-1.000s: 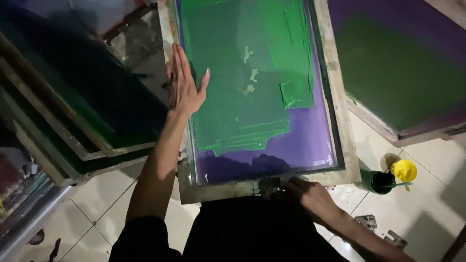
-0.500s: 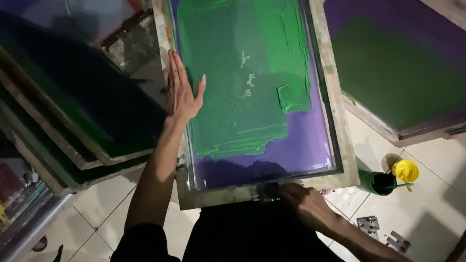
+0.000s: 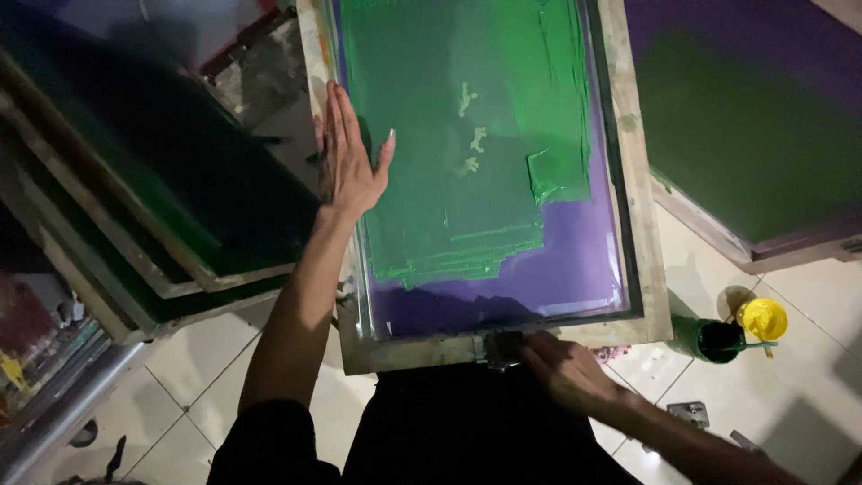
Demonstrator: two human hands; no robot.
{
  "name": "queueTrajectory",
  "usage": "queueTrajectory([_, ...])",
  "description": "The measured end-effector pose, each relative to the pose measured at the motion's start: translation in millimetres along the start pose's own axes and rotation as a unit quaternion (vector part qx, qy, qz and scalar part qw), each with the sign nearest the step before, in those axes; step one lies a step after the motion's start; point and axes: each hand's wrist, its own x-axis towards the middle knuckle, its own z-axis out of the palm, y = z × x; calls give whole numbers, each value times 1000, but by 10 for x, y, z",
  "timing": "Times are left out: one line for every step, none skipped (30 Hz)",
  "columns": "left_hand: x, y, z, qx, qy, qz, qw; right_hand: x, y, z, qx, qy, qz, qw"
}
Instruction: Adjusting the clamps on a screen printing frame using a wrench to secure the mesh or frame components.
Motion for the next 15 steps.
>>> queueTrajectory([-1, -9, 2, -1, -1, 1, 1000, 21, 31, -3, 1, 1, 2, 1000])
queueTrajectory([1, -12, 9, -8, 11, 3, 1000, 42, 68, -17, -31, 13, -93, 995])
queueTrajectory([4, -14, 15, -15, 22, 5, 1000, 63, 105, -32, -64, 25, -187, 980])
queueTrajectory([4, -9, 2, -17, 22, 5, 1000, 22, 6, -109, -64, 24, -185, 980])
queueTrajectory([4, -2, -13, -14, 17, 3, 1000, -19, -94, -187, -54, -8, -122, 991])
queueTrajectory([14, -4, -33, -10, 14, 2, 1000, -48, -197, -265, -44, -39, -59, 996])
queueTrajectory([-4, 6, -26, -11, 14, 2, 1000, -84, -177, -264, -45, -39, -59, 997])
queueTrajectory([5, 0, -33, -28, 19, 5, 999, -92, -164, -276, -17, -10, -45, 999])
queueTrajectory([16, -9, -40, -46, 23, 7, 999, -99, -153, -289, 12, 19, -31, 999])
queueTrajectory([12, -5, -32, -46, 25, 7, 999, -77, -14, -170, 11, 20, -32, 999])
queueTrajectory([9, 1, -22, -41, 26, 6, 999, -53, 128, -52, -77, 97, -173, 977])
queueTrajectory([21, 7, -13, -37, 28, 7, 999, -21, 267, 67, -161, 172, -308, 922])
queueTrajectory([40, 4, -13, -36, 30, 8, 999, -30, 96, -15, -161, 174, -309, 921])
queueTrajectory([40, 0, -10, -24, 27, 10, 999, -55, -79, -80, -71, 55, -113, 990])
queueTrajectory([37, -3, -3, -12, 25, 13, 1000, -79, -251, -143, 25, -66, 91, 993])
